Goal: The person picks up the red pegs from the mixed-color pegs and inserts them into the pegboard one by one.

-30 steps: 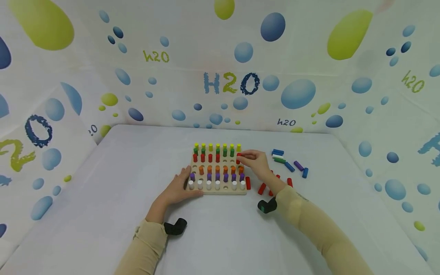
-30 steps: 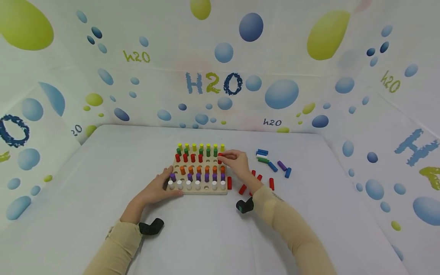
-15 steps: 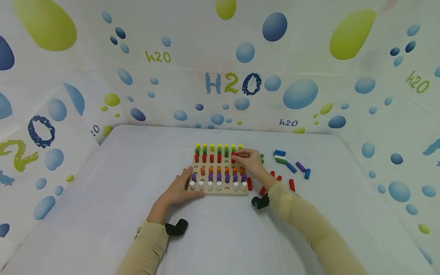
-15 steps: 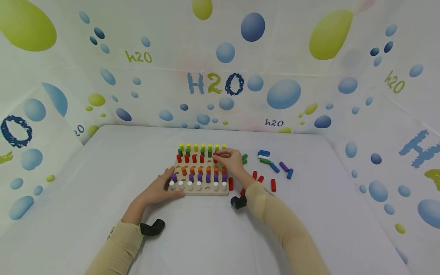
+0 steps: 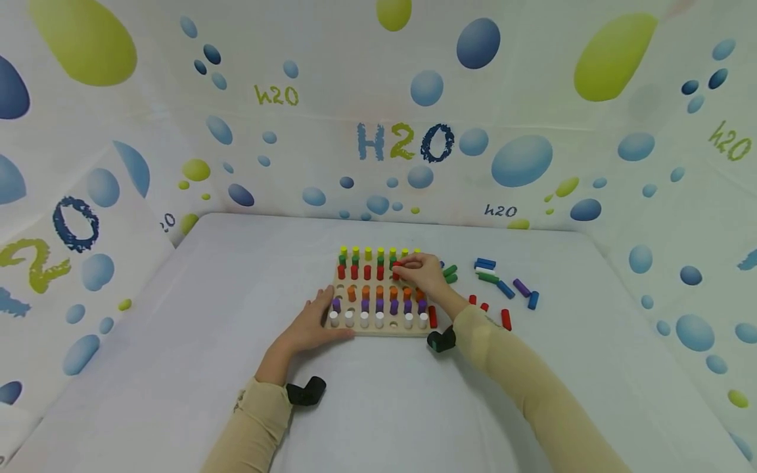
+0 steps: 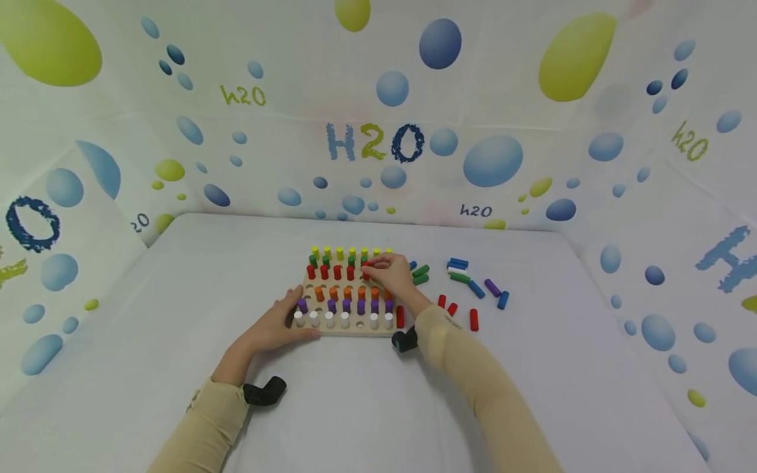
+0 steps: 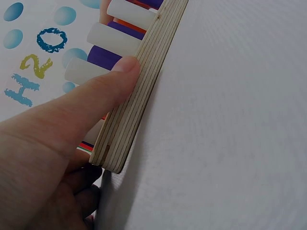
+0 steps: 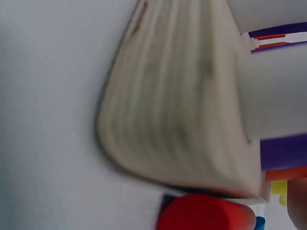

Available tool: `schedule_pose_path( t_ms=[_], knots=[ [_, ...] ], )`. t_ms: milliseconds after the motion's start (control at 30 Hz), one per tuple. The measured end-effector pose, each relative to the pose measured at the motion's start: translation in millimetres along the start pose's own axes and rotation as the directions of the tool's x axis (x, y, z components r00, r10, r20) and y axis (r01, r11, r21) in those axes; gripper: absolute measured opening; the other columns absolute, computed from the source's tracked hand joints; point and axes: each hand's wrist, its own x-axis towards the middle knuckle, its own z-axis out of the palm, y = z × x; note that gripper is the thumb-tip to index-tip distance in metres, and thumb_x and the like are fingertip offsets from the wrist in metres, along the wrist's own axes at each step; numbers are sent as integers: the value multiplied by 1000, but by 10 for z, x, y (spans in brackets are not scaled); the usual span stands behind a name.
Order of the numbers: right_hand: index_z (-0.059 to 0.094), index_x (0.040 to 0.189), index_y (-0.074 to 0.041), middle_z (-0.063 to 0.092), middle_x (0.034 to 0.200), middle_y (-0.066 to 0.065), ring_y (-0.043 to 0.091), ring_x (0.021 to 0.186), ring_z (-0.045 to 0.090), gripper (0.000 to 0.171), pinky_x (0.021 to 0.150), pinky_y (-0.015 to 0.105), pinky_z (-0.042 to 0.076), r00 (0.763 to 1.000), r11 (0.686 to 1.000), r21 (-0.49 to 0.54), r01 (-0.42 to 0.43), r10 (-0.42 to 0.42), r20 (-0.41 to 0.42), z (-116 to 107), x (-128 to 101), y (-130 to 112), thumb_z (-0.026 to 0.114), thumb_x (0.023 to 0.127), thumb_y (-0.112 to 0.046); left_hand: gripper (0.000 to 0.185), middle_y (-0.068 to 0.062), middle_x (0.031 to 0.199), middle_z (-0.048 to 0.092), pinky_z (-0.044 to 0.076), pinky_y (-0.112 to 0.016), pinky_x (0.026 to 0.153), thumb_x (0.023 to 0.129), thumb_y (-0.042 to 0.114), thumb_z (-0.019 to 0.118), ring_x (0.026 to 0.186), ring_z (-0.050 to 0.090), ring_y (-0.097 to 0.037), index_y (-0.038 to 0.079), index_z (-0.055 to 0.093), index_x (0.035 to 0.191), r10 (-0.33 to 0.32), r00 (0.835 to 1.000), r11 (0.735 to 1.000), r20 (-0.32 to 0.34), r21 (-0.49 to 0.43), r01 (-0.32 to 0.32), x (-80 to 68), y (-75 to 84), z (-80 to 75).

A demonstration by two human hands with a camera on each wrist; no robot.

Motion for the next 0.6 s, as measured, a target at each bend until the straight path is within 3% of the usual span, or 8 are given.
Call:
schedule_pose_path(
  t_ms=[600],
  knots=[
    [65,94,-3,68,97,12,23,91,63,25,75,29,53,1000,997,-76,16,-15,8,61,54,69,74,77,-19,110,-15,151,7,5,-49,110,70,51,73,138,2,-33,7,10,147,-30,1000,999,2,-16,30,-13,28,-8]
  ],
)
